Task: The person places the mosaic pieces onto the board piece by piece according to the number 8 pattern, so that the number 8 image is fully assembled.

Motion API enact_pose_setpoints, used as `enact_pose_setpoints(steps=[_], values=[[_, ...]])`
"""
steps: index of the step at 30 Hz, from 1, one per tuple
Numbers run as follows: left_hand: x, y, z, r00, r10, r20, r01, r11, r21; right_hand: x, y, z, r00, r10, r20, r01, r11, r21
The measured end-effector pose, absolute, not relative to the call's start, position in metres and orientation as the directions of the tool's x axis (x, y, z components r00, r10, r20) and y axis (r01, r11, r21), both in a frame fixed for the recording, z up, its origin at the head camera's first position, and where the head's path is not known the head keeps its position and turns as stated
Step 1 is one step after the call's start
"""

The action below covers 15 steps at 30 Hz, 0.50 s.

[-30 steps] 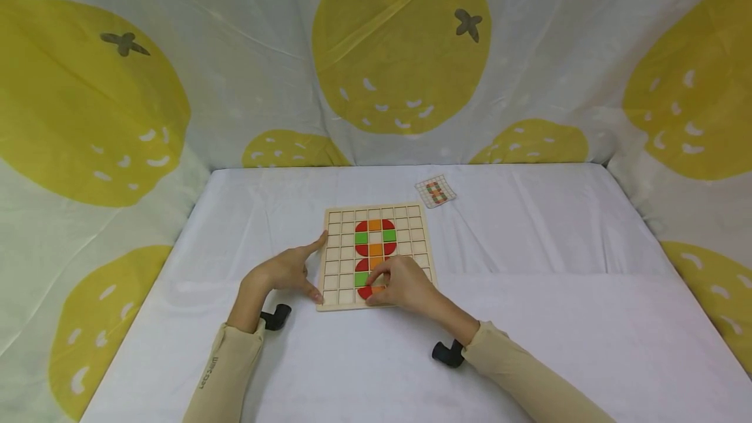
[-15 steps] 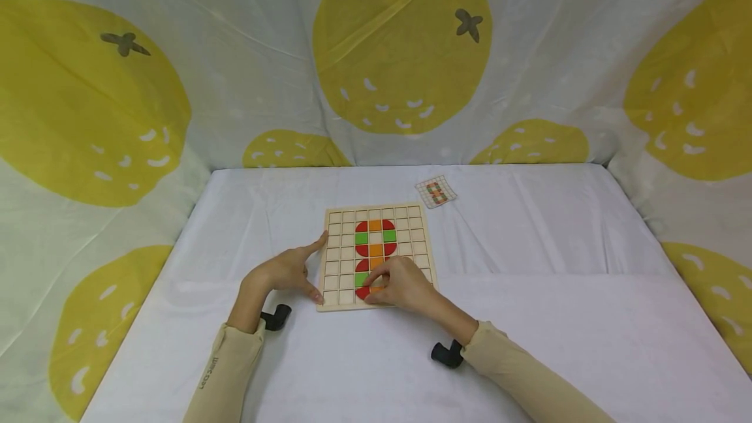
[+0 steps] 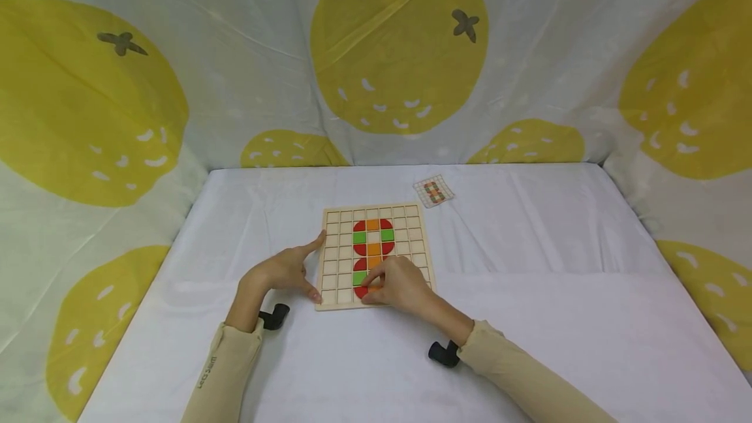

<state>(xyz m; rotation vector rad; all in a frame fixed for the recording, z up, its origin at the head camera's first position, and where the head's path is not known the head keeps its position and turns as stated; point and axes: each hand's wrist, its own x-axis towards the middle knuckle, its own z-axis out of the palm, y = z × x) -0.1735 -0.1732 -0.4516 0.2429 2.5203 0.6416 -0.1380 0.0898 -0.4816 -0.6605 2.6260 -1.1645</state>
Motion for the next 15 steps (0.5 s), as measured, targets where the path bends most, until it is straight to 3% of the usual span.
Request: enact_pose_setpoints(steps=[15], values=[[-0.1731,-0.1744,-0.452,-0.844,0.309,-0.438,0.06,0.866,0.496,-0.1383,0.09,-0.4797,-0.865,-0.502,-0.012,-0.325,0.578,-0.748]])
